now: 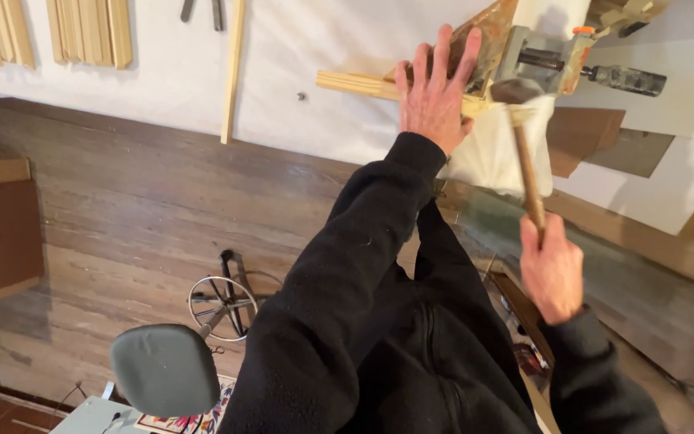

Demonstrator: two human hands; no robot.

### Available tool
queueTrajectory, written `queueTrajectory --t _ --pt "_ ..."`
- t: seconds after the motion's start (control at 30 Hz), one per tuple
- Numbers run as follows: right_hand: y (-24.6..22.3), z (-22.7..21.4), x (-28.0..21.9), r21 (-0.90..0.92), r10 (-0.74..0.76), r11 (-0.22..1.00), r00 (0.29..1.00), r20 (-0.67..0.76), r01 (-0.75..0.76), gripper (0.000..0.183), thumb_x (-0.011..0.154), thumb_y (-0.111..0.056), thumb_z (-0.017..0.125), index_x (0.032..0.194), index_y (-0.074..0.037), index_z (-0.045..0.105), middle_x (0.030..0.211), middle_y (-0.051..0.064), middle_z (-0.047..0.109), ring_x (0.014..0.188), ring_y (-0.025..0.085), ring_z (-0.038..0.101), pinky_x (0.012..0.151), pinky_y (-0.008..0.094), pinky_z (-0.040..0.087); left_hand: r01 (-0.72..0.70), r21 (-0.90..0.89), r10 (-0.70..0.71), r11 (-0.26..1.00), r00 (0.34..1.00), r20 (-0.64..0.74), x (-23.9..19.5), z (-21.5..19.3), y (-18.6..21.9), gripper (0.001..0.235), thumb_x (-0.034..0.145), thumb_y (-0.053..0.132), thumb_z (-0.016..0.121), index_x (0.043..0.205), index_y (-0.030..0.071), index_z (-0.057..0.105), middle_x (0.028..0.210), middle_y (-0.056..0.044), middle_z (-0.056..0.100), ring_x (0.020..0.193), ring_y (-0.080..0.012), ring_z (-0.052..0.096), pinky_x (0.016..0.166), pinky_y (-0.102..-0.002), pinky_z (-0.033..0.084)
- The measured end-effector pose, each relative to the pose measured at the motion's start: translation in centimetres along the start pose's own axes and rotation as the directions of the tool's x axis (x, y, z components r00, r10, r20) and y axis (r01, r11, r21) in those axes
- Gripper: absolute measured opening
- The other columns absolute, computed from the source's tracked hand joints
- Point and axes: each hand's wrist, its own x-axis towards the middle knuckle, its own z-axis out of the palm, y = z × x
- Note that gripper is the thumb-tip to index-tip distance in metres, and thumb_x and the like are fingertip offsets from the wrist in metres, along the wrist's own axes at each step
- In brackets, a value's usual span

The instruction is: The person clamps wooden picture-frame moulding pieces in a corner vise, taps them with a mallet, applies wood glue to the joints, and fits the mitred corners together to assemble frames. They handle the moulding strips one at a time, tightening the vise screw and checking the corner fit.

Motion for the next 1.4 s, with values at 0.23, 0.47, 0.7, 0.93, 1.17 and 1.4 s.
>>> queueTrajectory --t 0.23,0.47,0.7,0.93,1.17,1.4 --pt "1.9 0.8 0.7 0.199 0.062 0.979 0.992 -0.112 -0.039 0.024 0.111 -0.026 0.049 0.116 -0.004 0.055 0.080 0.020 0.069 0.061 0.037 0.071 0.051 0.046 0.058 -0.021 -0.001 0.021 1.000 1.000 -0.018 0.4 0.0 0.1 0.139 0.048 0.032 0.099 0.158 0.025 0.015 0.161 -0.020 0.026 0.138 -0.0447 0.039 0.109 -0.070 0.033" --pt "-0.2 -1.5 -0.1 0.012 -0.173 0.984 0.969 -0.177 0.178 0.023 0.116 -0.023 0.057 0.117 0.000 0.058 0.081 0.025 0.065 0.072 0.041 0.069 0.061 0.047 0.053 -0.024 -0.012 0.024 1.000 1.000 -0.009 0.2 -0.5 0.1 0.139 0.048 0.031 0.098 0.159 0.024 0.015 0.162 -0.020 0.025 0.138 -0.0439 0.040 0.111 -0.069 0.033" --pt "1.4 -1.3 1.2 -0.053 0.036 0.998 0.996 0.085 -0.032 0.030 0.115 -0.029 0.056 0.112 0.001 0.057 0.075 0.024 0.068 0.065 0.038 0.070 0.055 0.047 0.053 -0.006 0.026 0.005 1.000 1.000 0.028 0.1 -0.7 -0.3 0.136 0.049 0.034 0.098 0.159 0.024 0.019 0.162 -0.019 0.024 0.138 -0.0440 0.040 0.110 -0.069 0.034" --pt "2.0 -8.4 2.7 0.193 0.021 0.981 0.996 -0.088 -0.003 0.028 0.118 -0.027 0.052 0.123 -0.005 0.069 0.078 0.016 0.064 0.067 0.026 0.060 0.061 0.037 0.048 0.000 0.000 0.000 1.000 1.000 0.015 -0.1 -2.4 1.2 0.135 0.051 0.036 0.098 0.160 0.021 0.021 0.166 -0.016 0.021 0.146 -0.0425 0.035 0.116 -0.071 0.029" --pt "-1.2 -16.1 18.7 -0.205 -0.414 0.906 0.878 -0.240 0.371 0.027 0.117 -0.022 0.058 0.129 0.000 0.067 0.093 0.028 0.065 0.081 0.045 0.066 0.072 0.050 0.053 0.052 -0.189 -0.065 0.981 0.996 -0.066 -4.2 -11.4 3.4 0.115 0.063 0.038 0.094 0.157 0.011 0.034 0.160 -0.019 0.035 0.146 -0.0391 0.040 0.118 -0.064 0.032" --pt "-0.5 -11.5 40.5 -0.371 -0.787 0.597 0.609 -0.098 0.712 0.025 0.112 -0.017 0.062 0.127 0.004 0.063 0.107 0.025 0.070 0.094 0.041 0.069 0.084 0.049 0.056 0.543 -0.412 -0.535 0.732 0.832 0.146 -17.0 -8.5 2.3 0.064 0.079 0.031 0.087 0.128 0.004 0.055 0.115 -0.015 0.066 0.105 -0.0338 0.065 0.091 -0.040 0.053"
